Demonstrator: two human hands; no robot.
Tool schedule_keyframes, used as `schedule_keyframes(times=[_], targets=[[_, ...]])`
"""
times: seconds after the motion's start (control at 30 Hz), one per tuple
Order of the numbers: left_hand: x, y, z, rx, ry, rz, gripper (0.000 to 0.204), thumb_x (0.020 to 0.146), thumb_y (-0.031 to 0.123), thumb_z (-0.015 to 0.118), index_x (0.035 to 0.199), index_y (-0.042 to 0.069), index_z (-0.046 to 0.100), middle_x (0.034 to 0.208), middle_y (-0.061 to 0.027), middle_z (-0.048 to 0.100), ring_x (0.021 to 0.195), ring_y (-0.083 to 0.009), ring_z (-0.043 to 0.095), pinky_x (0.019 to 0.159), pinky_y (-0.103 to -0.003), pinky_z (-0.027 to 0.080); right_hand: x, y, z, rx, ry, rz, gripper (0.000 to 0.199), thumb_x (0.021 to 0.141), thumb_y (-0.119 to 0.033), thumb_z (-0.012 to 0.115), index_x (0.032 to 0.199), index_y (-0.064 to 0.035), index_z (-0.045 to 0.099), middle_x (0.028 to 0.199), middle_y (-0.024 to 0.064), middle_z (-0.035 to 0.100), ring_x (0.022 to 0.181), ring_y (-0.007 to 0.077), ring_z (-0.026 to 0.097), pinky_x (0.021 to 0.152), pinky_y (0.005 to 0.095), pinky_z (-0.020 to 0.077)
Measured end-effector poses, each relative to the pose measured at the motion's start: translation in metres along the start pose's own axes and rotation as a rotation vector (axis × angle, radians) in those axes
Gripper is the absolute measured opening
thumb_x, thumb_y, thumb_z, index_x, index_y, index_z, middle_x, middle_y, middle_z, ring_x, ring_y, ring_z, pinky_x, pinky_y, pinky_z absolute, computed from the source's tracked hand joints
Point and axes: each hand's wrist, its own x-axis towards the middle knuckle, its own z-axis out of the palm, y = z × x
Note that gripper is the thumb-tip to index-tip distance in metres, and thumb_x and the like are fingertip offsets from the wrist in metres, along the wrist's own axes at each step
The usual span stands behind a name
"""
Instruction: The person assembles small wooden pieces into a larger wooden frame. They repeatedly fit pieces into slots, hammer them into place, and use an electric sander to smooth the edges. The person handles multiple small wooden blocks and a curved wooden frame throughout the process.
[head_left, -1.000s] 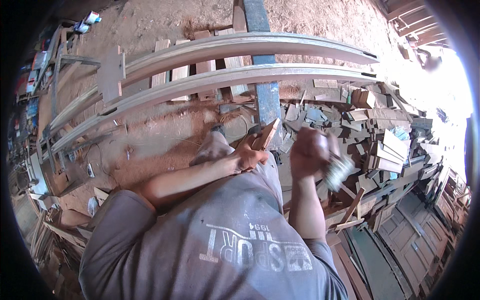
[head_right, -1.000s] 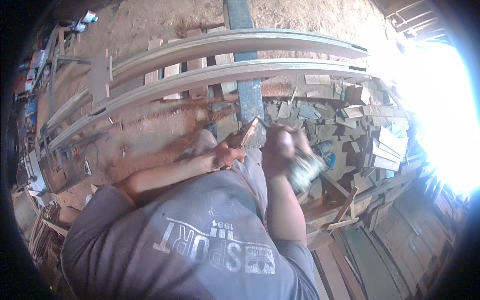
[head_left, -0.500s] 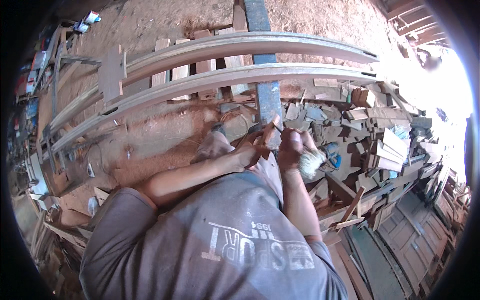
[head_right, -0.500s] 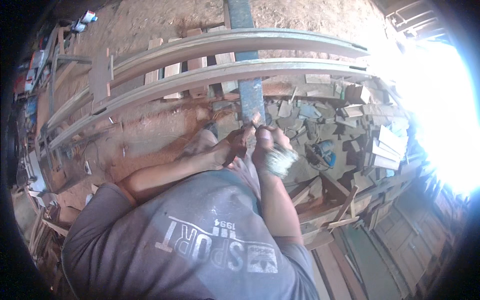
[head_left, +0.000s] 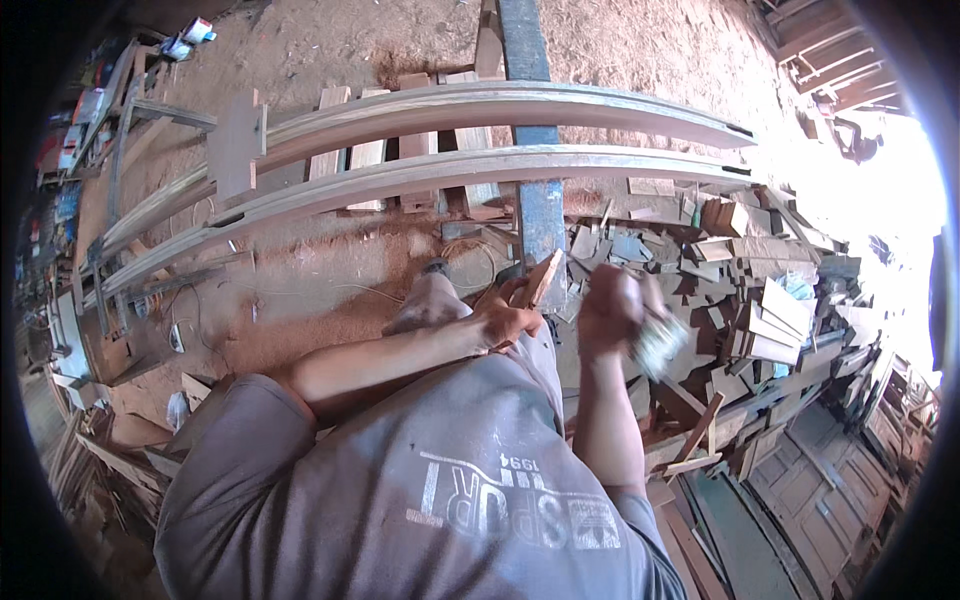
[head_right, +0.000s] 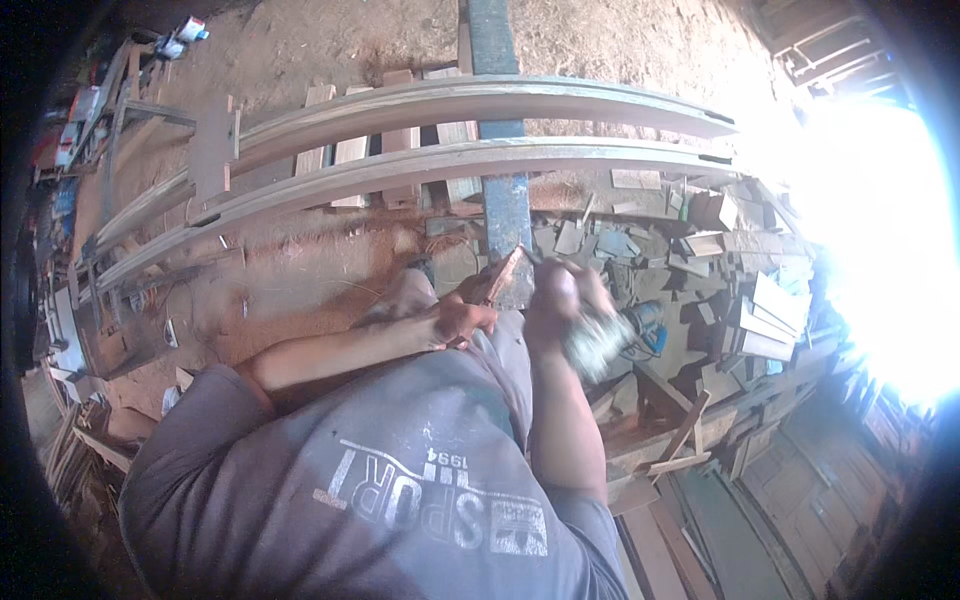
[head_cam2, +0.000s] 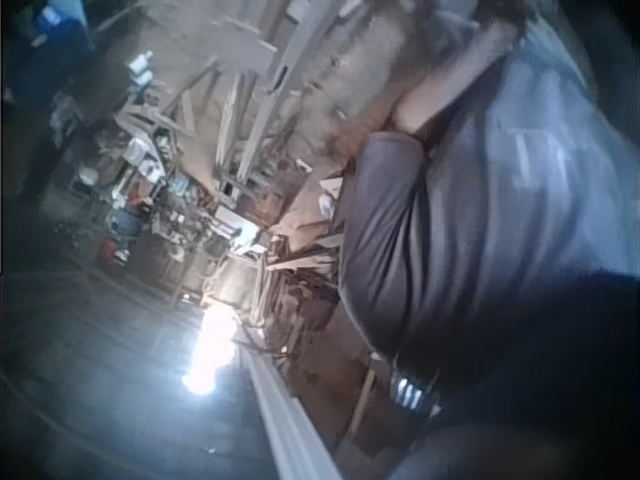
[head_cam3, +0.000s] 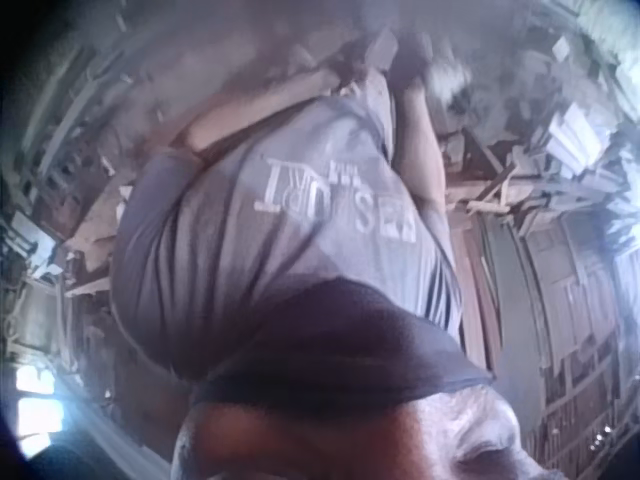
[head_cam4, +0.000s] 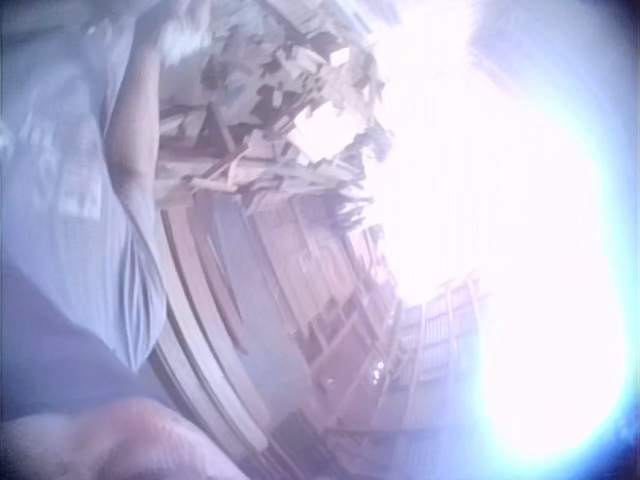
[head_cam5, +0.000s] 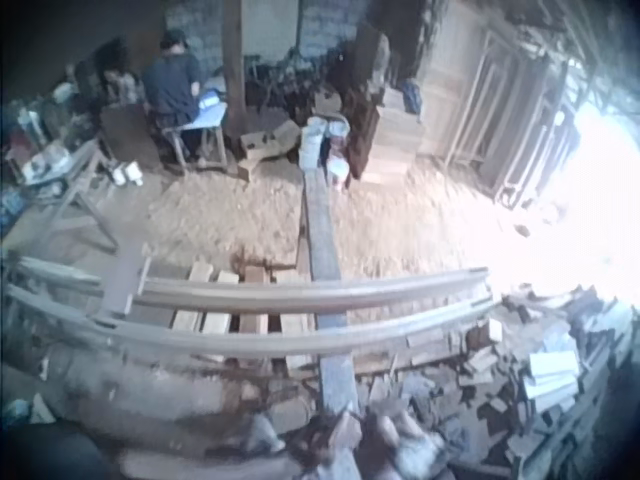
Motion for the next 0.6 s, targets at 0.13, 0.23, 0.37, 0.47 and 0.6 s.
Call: schedule_keyframes(times=[0.13,0.23,0.37,0.47,0.6], targets=[[0.002,-0.006,0.003,-0.086,-0.004,0.064,0.086,0.073,0.017,0.080,0.153,0.010,0.048,0.072,-0.0033,0.060,0.049,-0.0127,0.051,0.041,-0.032,0.042,-0.010,-0.046,0.005,-0.551,-0.282,-0.441,0.033,0.102,-0.033,0.058,0.081,-0.0083,0.061,0.080,0.0082,0.067,0.078,0.0271,0.067,0.074,0.0392,0.0533],[0.013,-0.026,0.006,-0.100,0.017,0.162,0.074,0.076,0.023,0.082,0.144,0.011,0.058,0.073,-0.0037,0.065,0.050,-0.0129,0.054,0.043,-0.033,0.045,-0.027,0.046,-0.030,-0.649,-0.080,-0.117,0.033,0.103,-0.034,0.060,0.082,-0.0086,0.064,0.085,0.0117,0.068,0.080,0.0308,0.068,0.071,0.0412,0.0529],[0.010,-0.005,-0.003,0.037,0.013,0.061,0.077,0.077,0.025,0.079,0.148,0.013,0.053,0.073,-0.0042,0.061,0.050,-0.0139,0.052,0.041,-0.034,0.043,-0.006,-0.012,-0.021,0.318,-0.212,-0.079,0.027,0.102,-0.022,0.064,0.079,-0.0093,0.057,0.083,0.0082,0.060,0.081,0.0246,0.064,0.074,0.0391,0.0524],[-0.001,0.000,0.001,0.028,0.017,-0.004,0.085,0.075,0.022,0.076,0.155,0.014,0.046,0.076,-0.0049,0.058,0.052,-0.0152,0.050,0.042,-0.033,0.041,-0.010,-0.024,-0.017,0.077,-0.299,-0.265,0.027,0.101,-0.022,0.066,0.078,-0.0094,0.058,0.077,0.0057,0.059,0.076,0.0210,0.060,0.072,0.0384,0.0502],[0.040,-0.026,-0.012,-0.117,0.048,0.124,0.085,0.077,0.022,0.077,0.156,0.014,0.045,0.082,-0.0076,0.064,0.059,-0.0183,0.055,0.053,-0.037,0.049,-0.019,0.006,0.002,-0.156,0.010,0.254,0.031,0.097,-0.022,0.072,0.075,-0.0148,0.051,0.067,-0.0021,0.047,0.066,0.0116,0.048,0.062,0.0338,0.0411]])
